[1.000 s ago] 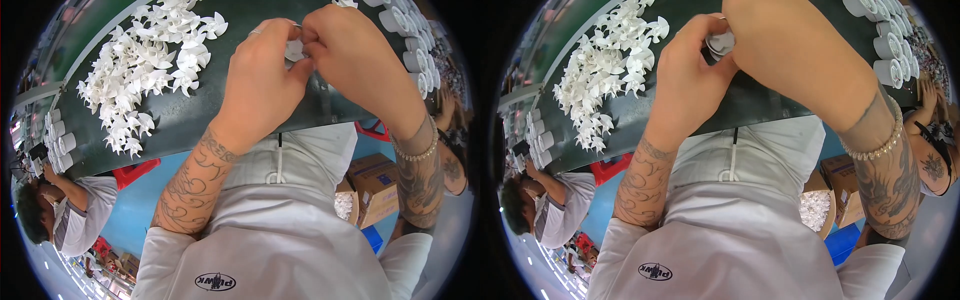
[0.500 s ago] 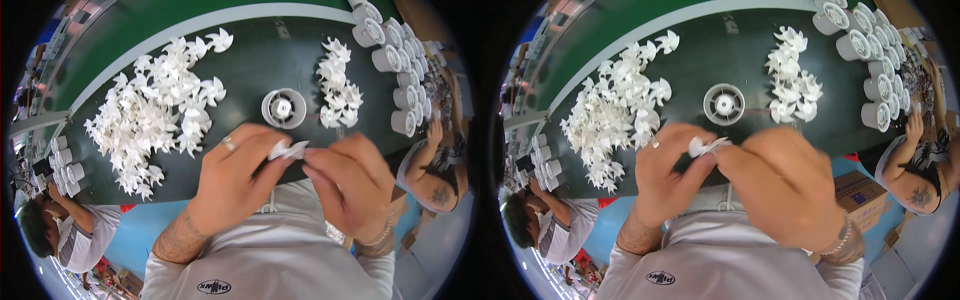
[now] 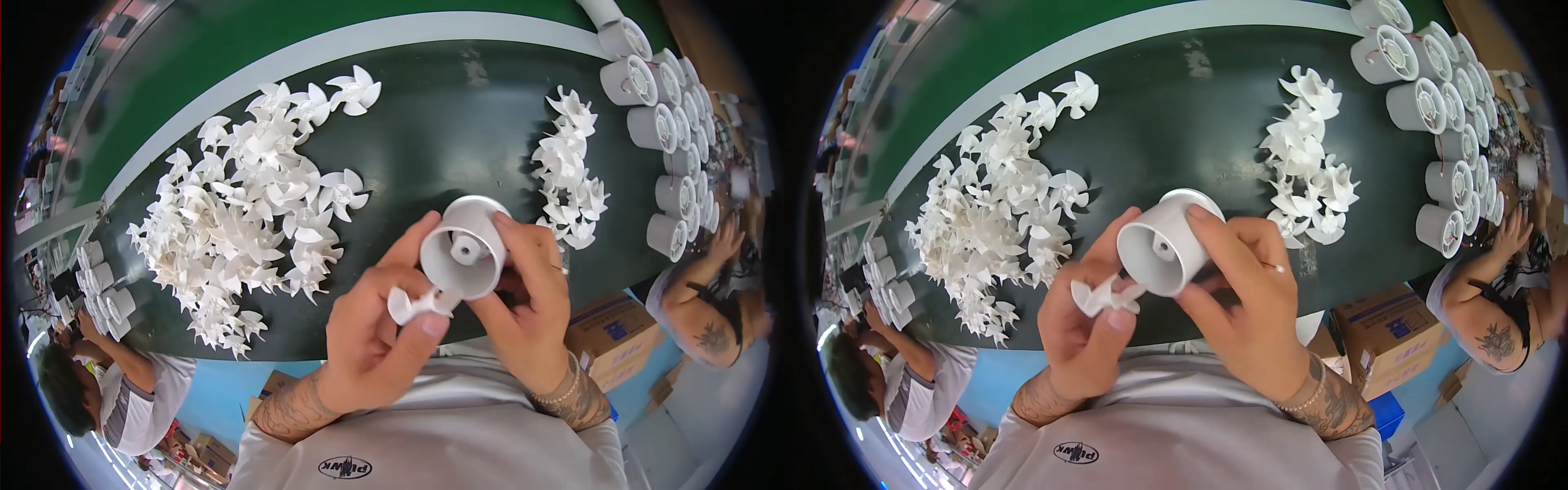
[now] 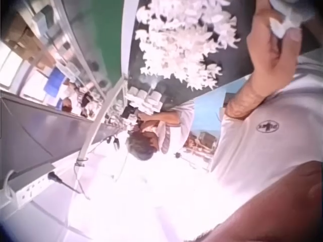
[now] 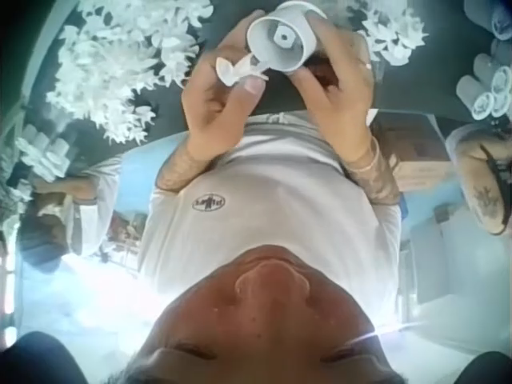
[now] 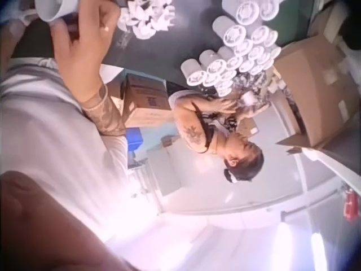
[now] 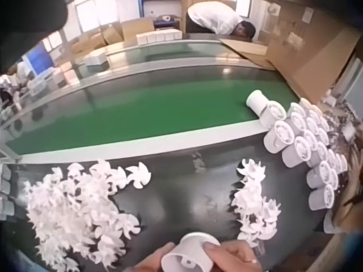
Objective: The person assembles small white plastic components into white plastic cups by hand at a production line station.
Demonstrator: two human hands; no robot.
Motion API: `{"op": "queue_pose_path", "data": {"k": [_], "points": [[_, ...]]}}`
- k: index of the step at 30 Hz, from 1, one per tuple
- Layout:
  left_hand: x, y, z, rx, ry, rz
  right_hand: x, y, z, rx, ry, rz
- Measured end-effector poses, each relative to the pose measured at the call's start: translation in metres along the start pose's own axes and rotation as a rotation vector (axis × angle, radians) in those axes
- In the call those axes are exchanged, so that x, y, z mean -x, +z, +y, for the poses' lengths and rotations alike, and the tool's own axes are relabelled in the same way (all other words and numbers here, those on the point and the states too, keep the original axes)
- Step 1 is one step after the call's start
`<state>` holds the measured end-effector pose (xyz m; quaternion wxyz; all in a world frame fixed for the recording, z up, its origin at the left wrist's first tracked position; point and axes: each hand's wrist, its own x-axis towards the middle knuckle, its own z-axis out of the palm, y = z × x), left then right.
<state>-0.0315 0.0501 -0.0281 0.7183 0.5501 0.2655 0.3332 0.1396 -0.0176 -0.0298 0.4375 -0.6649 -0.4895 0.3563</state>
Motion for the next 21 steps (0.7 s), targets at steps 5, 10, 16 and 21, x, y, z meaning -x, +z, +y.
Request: {"op": "queue_pose_path", "data": {"k": [5, 10, 16, 21], "points": [[0.002, 0.003, 0.01, -0.09, 0.049, -0.011, 0.012, -0.009, 0.002, -0.4, 0.036, -0.08], [0.006, 0.009, 0.005, -0.185, 0.087, 0.019, 0.022, -0.006, 0.007, -0.657, -0.081, -0.015], [0.021, 0.006, 0.003, 0.024, 0.009, 0.215, 0.022, -0.003, -0.006, -0.726, 0.069, 0.11], [0.023, 0.012, 0.008, 0.185, -0.243, 0.249, 0.028, -0.014, -0.008, -0.724, 0.138, 0.087]]}}
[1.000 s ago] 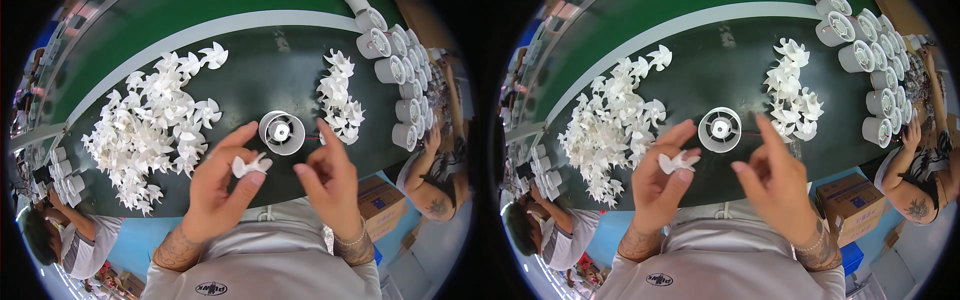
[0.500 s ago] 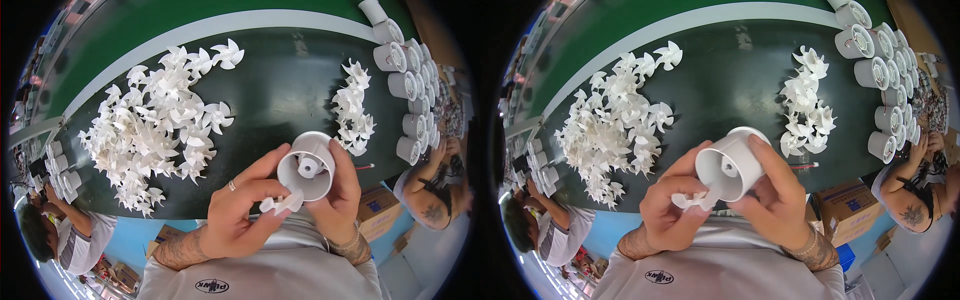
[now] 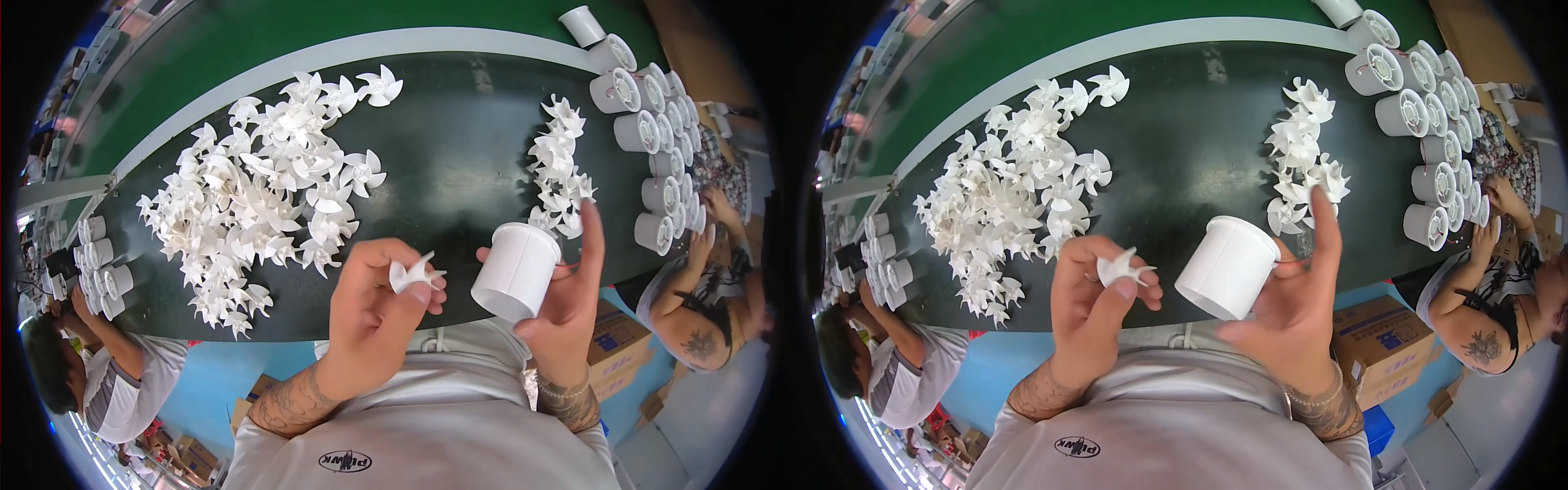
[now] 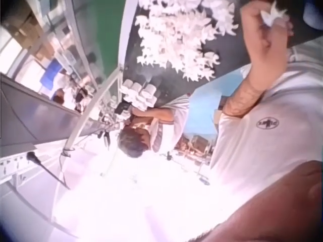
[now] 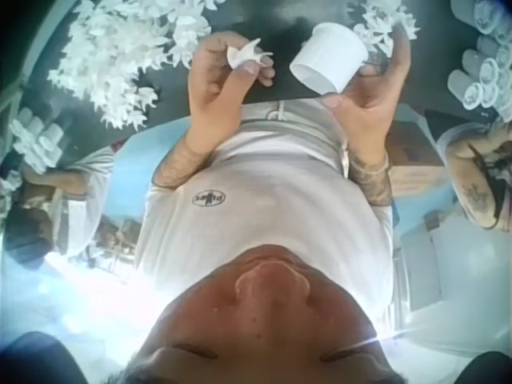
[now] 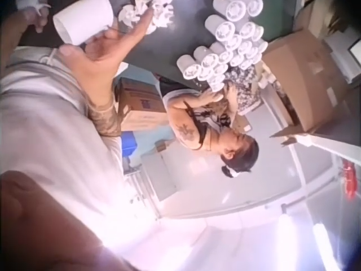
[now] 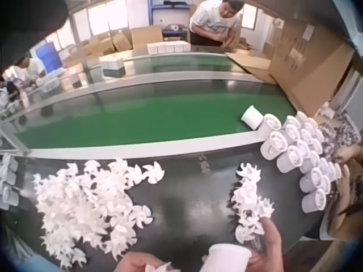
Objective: The person assembles small white plastic components into white plastic cups by hand at a production line station.
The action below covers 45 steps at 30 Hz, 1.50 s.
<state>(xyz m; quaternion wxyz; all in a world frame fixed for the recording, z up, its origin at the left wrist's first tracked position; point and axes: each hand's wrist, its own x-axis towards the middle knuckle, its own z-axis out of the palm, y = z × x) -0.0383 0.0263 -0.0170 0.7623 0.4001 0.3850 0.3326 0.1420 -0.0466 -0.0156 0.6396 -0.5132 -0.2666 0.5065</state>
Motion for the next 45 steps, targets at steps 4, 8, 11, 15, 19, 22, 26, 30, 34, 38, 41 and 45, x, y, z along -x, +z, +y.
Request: {"op": "queue_pose_path", "data": {"k": [4, 8, 11, 15, 19, 22, 26, 30, 34, 38, 41, 45], "points": [[-0.007, -0.001, 0.001, 0.332, -0.06, -0.157, -0.001, -0.011, -0.002, -0.239, 0.218, 0.015], [-0.009, -0.001, 0.009, -0.217, 0.187, -0.265, -0.001, -0.001, -0.003, -0.224, 0.3, 0.009], [-0.014, 0.014, 0.022, -0.844, 0.244, -0.191, 0.003, 0.001, 0.003, -0.129, 0.245, -0.05], [-0.025, 0.016, 0.028, -1.081, 0.515, -0.297, -0.003, -0.004, -0.004, 0.039, 0.068, -0.286], [-0.015, 0.023, 0.065, -0.927, 0.783, -0.184, -0.015, 0.021, -0.028, -0.44, 0.081, 0.016], [-0.017, 0.035, 0.055, -1.138, 0.64, -0.231, -0.024, 0.02, -0.021, -0.887, 0.409, -0.087], [-0.022, 0.044, 0.059, -1.192, 0.777, -0.182, -0.031, 0.016, 0.006, -1.132, 0.598, -0.235], [-0.014, 0.043, 0.06, -1.101, 0.827, -0.169, -0.027, 0.022, -0.001, -1.094, 0.591, -0.145], [-0.021, 0.039, 0.027, -1.152, 0.569, -0.129, -0.027, 0.022, 0.018, -1.217, 0.584, -0.228], [-0.012, 0.05, 0.039, -1.062, 0.598, -0.128, -0.027, 0.028, 0.003, -1.252, 0.618, -0.14], [-0.017, 0.051, 0.024, -1.1, 0.524, -0.069, -0.031, 0.025, 0.015, -1.245, 0.532, -0.208], [-0.011, 0.042, 0.042, -0.706, 0.614, 0.071, -0.021, 0.015, 0.012, -1.088, 0.707, -0.072]]}}
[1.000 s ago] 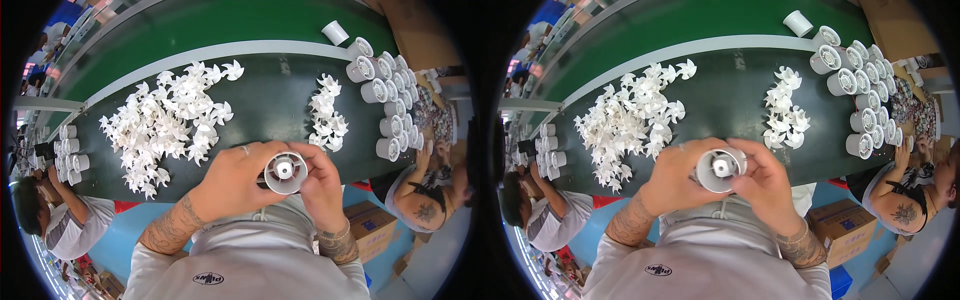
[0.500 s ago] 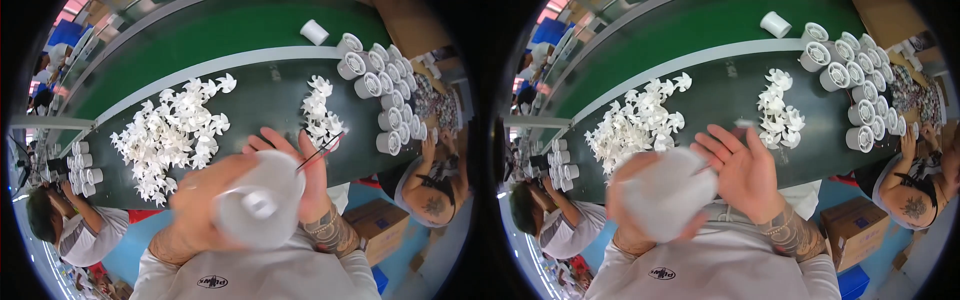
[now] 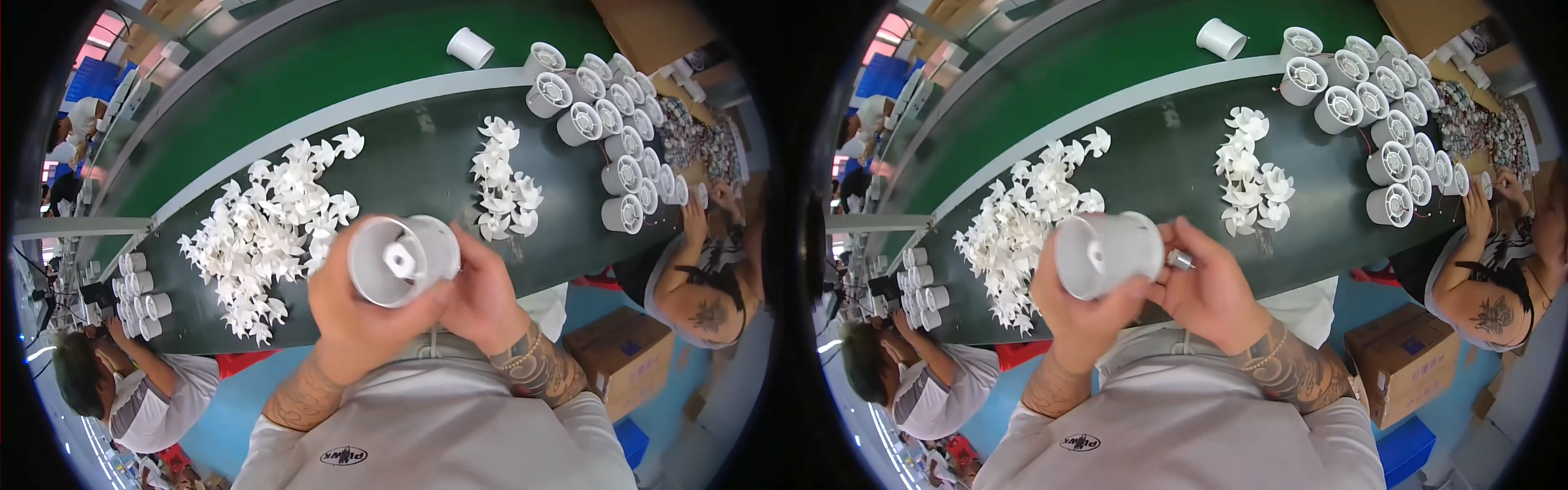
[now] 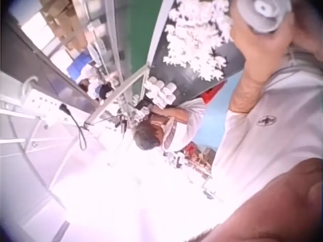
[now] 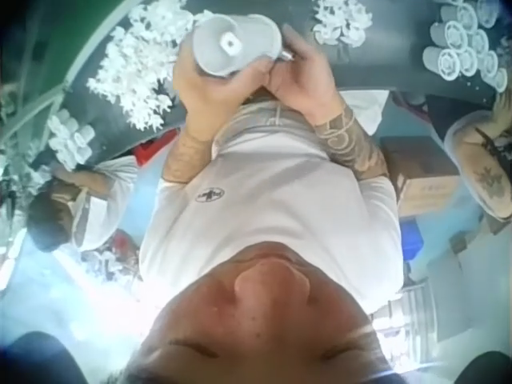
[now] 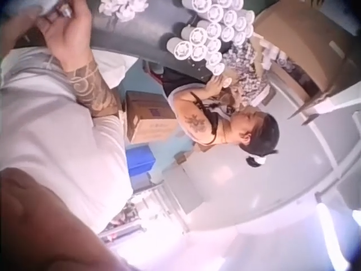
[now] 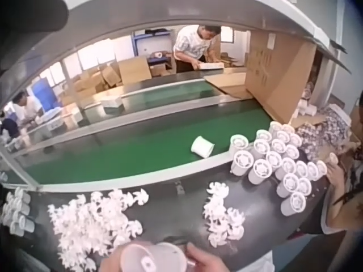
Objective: The person assembles small white plastic components into white plastic cups by hand at a production line station.
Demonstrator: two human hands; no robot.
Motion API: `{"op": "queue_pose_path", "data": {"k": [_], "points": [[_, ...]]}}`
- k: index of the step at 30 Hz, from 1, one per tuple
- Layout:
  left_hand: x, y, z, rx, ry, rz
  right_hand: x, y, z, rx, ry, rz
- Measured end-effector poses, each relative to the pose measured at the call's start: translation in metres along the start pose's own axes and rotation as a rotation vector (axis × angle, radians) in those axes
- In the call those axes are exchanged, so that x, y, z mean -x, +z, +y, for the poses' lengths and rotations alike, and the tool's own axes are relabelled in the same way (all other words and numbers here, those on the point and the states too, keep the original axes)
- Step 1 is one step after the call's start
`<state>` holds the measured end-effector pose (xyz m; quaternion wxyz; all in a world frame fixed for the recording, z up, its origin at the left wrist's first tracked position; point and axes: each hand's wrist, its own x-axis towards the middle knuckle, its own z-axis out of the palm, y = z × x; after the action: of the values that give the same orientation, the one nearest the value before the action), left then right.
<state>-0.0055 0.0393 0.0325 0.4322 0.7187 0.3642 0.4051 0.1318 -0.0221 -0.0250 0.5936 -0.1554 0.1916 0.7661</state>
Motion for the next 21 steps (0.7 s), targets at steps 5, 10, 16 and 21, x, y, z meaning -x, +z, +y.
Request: {"op": "queue_pose_path", "data": {"k": [5, 10, 16, 21], "points": [[0.005, -0.008, -0.018, 0.705, -0.558, 0.114, 0.035, -0.013, -0.017, 1.112, -0.291, -0.234], [0.027, -0.037, -0.027, 0.752, -0.513, 0.145, 0.076, 0.043, -0.103, 1.416, -0.866, 0.522], [0.021, -0.025, -0.035, 0.827, -0.599, 0.037, 0.135, 0.02, -0.403, 1.87, -1.351, 1.267], [0.035, -0.05, -0.009, 0.488, -0.625, 0.127, 0.107, 0.06, -0.334, 1.87, -2.029, 0.978]]}}
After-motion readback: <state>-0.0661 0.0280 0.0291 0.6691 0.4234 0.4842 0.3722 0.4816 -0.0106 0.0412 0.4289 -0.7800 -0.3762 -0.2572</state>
